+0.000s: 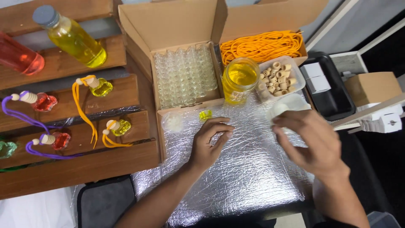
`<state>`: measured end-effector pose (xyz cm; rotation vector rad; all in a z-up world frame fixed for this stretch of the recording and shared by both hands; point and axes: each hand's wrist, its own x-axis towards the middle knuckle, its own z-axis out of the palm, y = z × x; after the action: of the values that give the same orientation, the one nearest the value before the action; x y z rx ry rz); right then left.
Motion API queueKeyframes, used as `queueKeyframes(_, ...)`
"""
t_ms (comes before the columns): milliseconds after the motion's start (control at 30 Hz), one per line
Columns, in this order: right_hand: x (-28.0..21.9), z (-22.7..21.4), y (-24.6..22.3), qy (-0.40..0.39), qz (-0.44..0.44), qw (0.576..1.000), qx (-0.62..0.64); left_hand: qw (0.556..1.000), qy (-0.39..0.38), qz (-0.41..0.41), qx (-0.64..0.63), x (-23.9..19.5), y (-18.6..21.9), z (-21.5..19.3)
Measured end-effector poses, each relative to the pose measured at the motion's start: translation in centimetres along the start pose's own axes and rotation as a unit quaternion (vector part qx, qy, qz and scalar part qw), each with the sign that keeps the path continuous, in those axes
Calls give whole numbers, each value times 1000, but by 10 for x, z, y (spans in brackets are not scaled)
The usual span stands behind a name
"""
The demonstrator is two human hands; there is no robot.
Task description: Assembling small perfume bottles by threading decorative strings through wooden caps and preparing cardboard packaging.
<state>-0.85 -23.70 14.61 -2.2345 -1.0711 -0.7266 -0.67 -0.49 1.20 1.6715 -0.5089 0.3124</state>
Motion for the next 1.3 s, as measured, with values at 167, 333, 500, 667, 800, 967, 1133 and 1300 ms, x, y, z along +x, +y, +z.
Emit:
queueKeyframes(167,-8,-30,32,-1,76,995,-67,998,-48,-4,-29,-3,0,1)
queueKeyframes(333,13,-24,103,-31,181,977,-108,998,-53,27,-35,-5,-8,5)
queueKeyframes(500,63,19,178,-217,183,958,-25,997,-53,20,-54,-4,-5,3)
queueKeyframes(667,101,72,210,-371,295,880,-41,996,-47,19,-70,-1,-1,2)
queueKeyframes(800,123,90,202,-447,369,812,-63,996,-47,11,-71,-2,1,1)
queueKeyframes(967,118,93,209,-430,335,834,-83,994,-22,-5,-110,-5,-11,4)
queueKeyframes(1133,109,73,227,-355,314,876,-91,990,-10,-11,-140,-9,-20,6)
queueKeyframes(1300,112,23,173,-301,343,886,-85,991,-15,1,-130,-9,-23,7)
